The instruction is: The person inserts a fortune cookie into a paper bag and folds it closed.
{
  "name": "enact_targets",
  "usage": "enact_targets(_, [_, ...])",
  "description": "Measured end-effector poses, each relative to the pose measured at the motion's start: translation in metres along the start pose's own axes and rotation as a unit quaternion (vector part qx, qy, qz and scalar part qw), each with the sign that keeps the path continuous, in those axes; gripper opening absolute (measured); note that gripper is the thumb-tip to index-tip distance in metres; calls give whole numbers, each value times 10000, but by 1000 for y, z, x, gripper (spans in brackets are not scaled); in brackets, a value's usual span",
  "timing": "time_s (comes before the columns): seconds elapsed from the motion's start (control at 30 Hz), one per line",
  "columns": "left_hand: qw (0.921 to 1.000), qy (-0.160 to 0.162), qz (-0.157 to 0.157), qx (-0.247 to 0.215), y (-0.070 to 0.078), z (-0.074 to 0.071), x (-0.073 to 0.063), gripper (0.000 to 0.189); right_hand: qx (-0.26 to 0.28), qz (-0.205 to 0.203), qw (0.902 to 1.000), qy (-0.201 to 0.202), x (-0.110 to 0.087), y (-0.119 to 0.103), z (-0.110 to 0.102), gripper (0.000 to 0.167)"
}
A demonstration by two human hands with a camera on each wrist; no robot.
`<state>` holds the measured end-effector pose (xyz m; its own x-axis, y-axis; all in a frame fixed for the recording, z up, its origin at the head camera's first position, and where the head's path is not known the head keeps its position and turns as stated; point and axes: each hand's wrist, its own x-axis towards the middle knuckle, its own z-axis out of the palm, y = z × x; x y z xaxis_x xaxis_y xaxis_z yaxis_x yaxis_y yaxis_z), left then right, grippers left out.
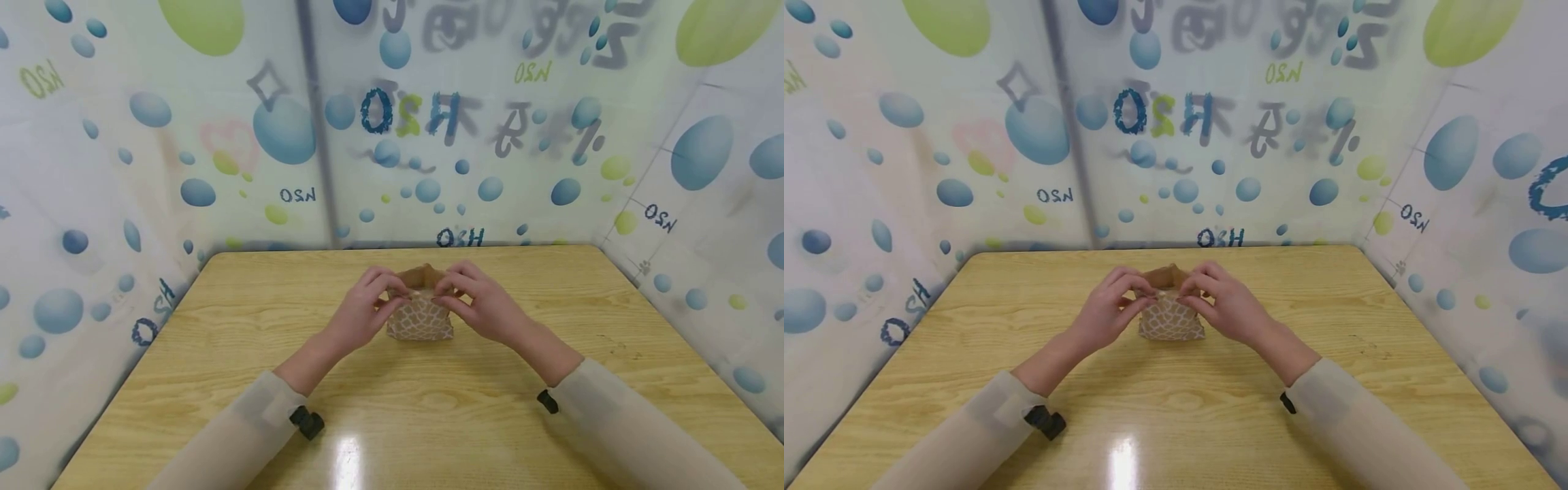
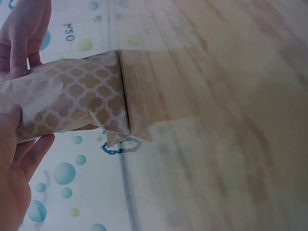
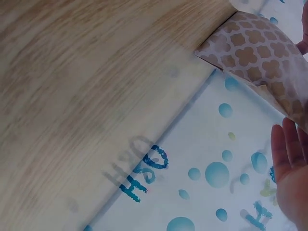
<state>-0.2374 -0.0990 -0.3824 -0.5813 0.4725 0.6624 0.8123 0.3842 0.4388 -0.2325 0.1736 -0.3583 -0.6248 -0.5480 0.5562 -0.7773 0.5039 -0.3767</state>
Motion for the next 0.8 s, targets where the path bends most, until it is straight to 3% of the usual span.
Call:
enact_targets(0.2, [9996, 80, 91, 268, -2, 1, -1, 6, -466, -336, 9983, 62, -2, 2, 0, 9])
enact_targets(0.33, [9991, 342, -167, -175, -2, 2, -4, 7, -283, -275, 9988, 301, -5, 5, 3, 13])
enact_targets(0.4, [9961, 489, -461, -564, -1, 3, -5, 8, 1, -76, 9989, 466, -6, 5, 5, 16])
enact_targets(0.53, [9830, 743, -1096, -1271, 2, 5, -6, 10, 614, 760, 9934, 595, -8, 2, 8, 32])
enact_targets(0.67, [9720, 866, -1446, -1636, 4, 6, -6, 11, 1139, 1694, 9781, 418, -6, -1, 7, 45])
enact_targets(0.8, [9650, 938, -1667, -1796, 6, 7, -5, 10, 1843, 2242, 9567, 216, -5, 0, 7, 33])
